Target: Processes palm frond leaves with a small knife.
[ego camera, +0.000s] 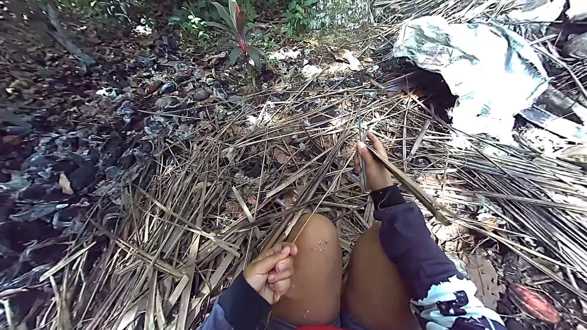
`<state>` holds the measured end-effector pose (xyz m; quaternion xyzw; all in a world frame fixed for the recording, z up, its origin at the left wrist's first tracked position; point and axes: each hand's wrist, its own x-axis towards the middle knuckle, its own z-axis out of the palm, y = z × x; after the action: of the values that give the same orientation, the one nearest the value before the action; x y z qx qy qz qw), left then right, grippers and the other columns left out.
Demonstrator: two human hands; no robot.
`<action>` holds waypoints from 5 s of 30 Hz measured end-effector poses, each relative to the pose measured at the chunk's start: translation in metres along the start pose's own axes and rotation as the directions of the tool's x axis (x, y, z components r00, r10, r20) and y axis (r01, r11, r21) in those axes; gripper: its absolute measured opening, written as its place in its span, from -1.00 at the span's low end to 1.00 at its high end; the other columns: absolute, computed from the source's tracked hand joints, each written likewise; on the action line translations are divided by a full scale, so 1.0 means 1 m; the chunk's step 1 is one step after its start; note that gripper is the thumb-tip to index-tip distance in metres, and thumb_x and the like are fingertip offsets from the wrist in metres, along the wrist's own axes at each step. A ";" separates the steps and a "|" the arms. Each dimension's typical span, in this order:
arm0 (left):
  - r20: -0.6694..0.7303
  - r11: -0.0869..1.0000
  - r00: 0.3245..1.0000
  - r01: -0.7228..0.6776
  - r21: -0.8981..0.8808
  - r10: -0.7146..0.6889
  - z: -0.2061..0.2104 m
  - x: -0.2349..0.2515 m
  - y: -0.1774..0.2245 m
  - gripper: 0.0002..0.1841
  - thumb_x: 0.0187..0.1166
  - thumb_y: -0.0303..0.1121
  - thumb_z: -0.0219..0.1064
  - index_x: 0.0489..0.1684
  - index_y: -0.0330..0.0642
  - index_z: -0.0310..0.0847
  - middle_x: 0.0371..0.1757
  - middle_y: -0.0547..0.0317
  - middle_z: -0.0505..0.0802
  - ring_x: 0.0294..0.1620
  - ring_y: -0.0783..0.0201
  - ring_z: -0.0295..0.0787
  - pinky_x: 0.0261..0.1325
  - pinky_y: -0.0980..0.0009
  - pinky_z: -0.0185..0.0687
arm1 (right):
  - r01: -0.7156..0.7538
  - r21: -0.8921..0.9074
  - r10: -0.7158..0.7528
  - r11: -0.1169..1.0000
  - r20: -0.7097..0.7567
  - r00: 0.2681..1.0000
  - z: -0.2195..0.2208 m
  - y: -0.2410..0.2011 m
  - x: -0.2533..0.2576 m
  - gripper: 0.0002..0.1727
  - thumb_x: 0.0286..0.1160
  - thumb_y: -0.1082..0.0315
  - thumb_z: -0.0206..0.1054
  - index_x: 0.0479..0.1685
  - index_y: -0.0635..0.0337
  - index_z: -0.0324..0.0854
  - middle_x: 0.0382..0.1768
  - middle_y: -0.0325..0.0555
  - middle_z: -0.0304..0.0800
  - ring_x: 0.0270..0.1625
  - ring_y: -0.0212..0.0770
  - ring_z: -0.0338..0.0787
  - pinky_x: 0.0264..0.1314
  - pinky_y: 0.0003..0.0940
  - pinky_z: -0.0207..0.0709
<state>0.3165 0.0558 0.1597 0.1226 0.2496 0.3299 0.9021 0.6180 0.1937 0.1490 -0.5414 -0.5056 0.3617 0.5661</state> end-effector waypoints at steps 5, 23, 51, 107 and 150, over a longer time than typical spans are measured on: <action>-0.154 0.982 0.987 -0.015 0.186 0.045 -0.021 -0.043 0.012 -0.86 0.62 -0.32 0.22 -0.27 0.09 0.70 -0.71 0.58 0.52 -0.80 0.71 0.35 -0.72 0.79 0.29 | -0.049 -0.284 0.029 0.958 -0.075 0.997 -0.049 0.018 0.020 -0.37 0.80 0.07 0.02 0.76 0.16 0.15 -0.26 -0.09 0.68 -0.38 -0.38 0.60 -0.21 -0.35 0.58; 0.104 0.960 0.994 -0.060 0.274 0.033 0.008 -0.007 0.000 -0.91 0.63 -0.20 0.36 -0.15 0.13 0.78 -0.64 0.60 0.63 -0.73 0.72 0.44 -0.67 0.78 0.33 | -0.142 -0.109 0.179 0.984 0.552 0.815 -0.052 -0.085 -0.073 -0.43 0.68 0.21 0.14 0.68 0.08 0.33 -0.46 -0.44 0.68 -0.52 -0.60 0.58 -0.45 -0.66 0.49; 0.171 0.980 0.976 0.103 0.171 -0.132 -0.045 -0.016 -0.016 -0.89 0.62 -0.22 0.39 -0.15 0.02 0.78 -0.64 0.53 0.64 -0.71 0.69 0.51 -0.65 0.77 0.38 | -0.188 0.215 0.061 0.958 0.490 0.870 -0.032 -0.066 -0.069 -0.59 0.68 0.26 0.11 0.46 0.01 0.53 -0.59 -0.43 0.50 -0.63 -0.56 0.45 -0.56 -0.64 0.41; 0.522 -0.450 0.440 -0.265 0.853 0.731 -0.005 0.011 -0.038 -0.68 0.77 -0.26 0.18 -0.16 -0.33 0.77 -0.27 0.16 0.87 -0.31 0.67 0.71 -0.14 0.79 0.60 | -0.125 0.195 0.045 0.973 0.368 0.929 -0.045 -0.062 -0.076 -0.67 0.77 0.26 0.05 0.30 0.07 0.63 -0.62 -0.47 0.45 -0.68 -0.63 0.33 -0.65 -0.73 0.24; 0.131 0.898 0.991 -0.055 0.437 -0.002 0.013 -0.024 -0.018 -0.79 0.72 -0.07 0.26 -0.11 0.08 0.73 -0.70 0.66 0.52 -0.74 0.73 0.43 -0.65 0.76 0.37 | 0.686 -0.610 -0.655 0.397 0.335 0.677 -0.045 -0.025 -0.071 -0.59 0.71 0.25 0.10 0.40 0.02 0.73 -0.54 0.05 0.64 -0.52 0.00 0.64 -0.37 -0.09 0.45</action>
<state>0.3176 0.0258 0.1729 0.3473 0.2577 0.2688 0.8606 0.6418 0.1106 0.1655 -0.4542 -0.7867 -0.1036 0.4050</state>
